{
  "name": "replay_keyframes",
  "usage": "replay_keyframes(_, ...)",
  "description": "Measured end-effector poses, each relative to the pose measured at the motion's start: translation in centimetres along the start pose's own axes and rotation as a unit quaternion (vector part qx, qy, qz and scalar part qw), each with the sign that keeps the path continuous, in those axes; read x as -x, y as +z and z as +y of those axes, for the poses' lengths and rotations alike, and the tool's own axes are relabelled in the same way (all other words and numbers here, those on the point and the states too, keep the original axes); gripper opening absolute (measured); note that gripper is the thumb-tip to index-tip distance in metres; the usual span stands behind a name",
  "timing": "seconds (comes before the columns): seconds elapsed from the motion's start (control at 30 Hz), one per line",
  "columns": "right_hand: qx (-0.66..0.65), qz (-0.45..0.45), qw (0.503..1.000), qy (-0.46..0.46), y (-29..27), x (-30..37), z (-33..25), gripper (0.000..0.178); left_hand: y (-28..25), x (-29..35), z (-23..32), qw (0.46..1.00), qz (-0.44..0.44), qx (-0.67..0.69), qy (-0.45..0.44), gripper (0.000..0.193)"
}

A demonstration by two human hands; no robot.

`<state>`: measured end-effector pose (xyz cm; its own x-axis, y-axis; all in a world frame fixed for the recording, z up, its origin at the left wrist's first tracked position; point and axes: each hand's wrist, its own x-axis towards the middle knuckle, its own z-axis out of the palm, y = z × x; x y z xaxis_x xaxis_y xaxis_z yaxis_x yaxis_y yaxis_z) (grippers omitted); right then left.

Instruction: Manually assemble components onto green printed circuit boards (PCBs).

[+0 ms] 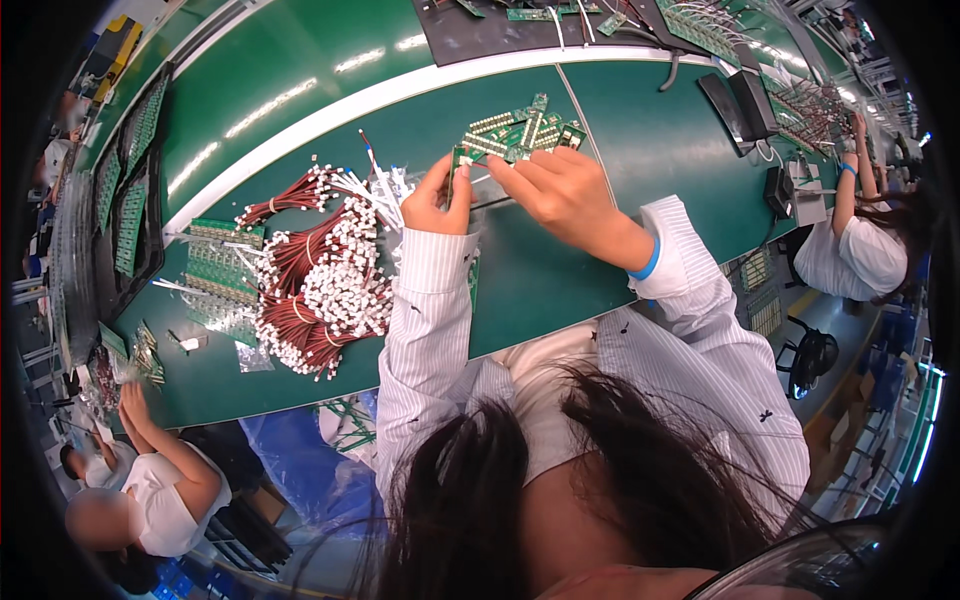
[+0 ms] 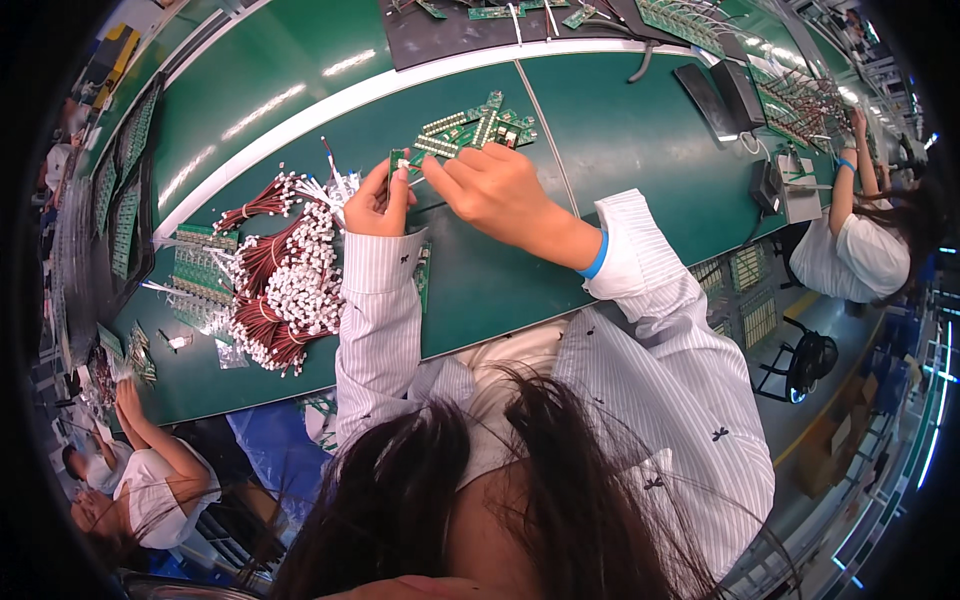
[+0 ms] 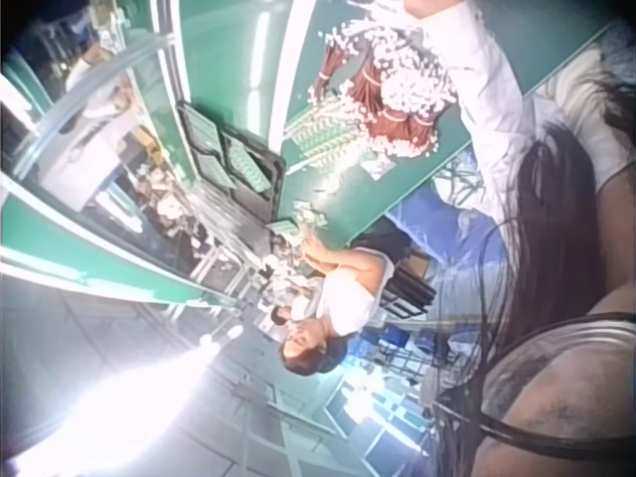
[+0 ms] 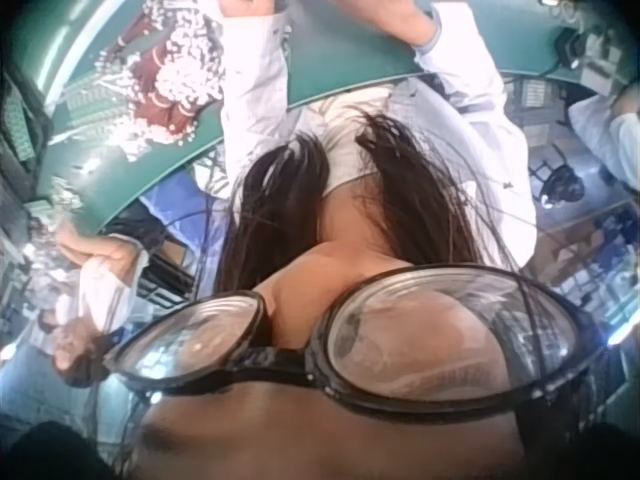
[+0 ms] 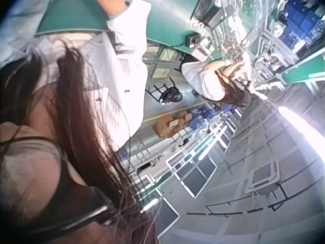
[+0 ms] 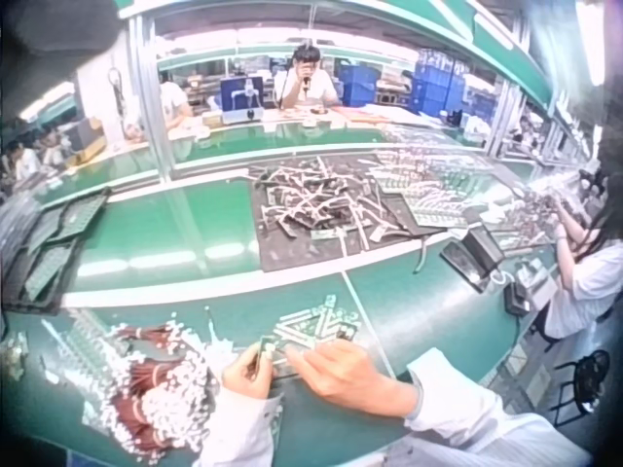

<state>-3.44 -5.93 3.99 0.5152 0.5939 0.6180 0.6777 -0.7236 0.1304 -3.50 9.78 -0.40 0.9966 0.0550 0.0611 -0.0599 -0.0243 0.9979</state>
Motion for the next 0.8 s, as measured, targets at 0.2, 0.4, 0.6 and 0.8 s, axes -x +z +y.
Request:
replay_keyframes(0.2,-0.157,-0.003,0.983,0.098,0.3,-0.4,0.4,0.019,-0.1,0.0,0.3,0.978,0.014,-0.181,0.104,0.023)
replay_keyframes(0.4,-0.141,0.028,0.987,0.072,0.6,-0.3,0.2,0.016,0.3,-0.1,-0.4,0.962,0.023,-0.199,0.184,0.021)
replay_keyframes(0.6,-0.103,0.048,0.992,0.047,1.2,0.3,-0.3,0.014,0.6,-0.4,-2.1,0.952,0.043,-0.222,0.206,0.022)
replay_keyframes(0.8,-0.098,0.072,0.991,0.056,1.5,0.9,-1.0,0.016,-0.3,0.1,-1.4,0.970,0.011,-0.171,0.173,0.022)
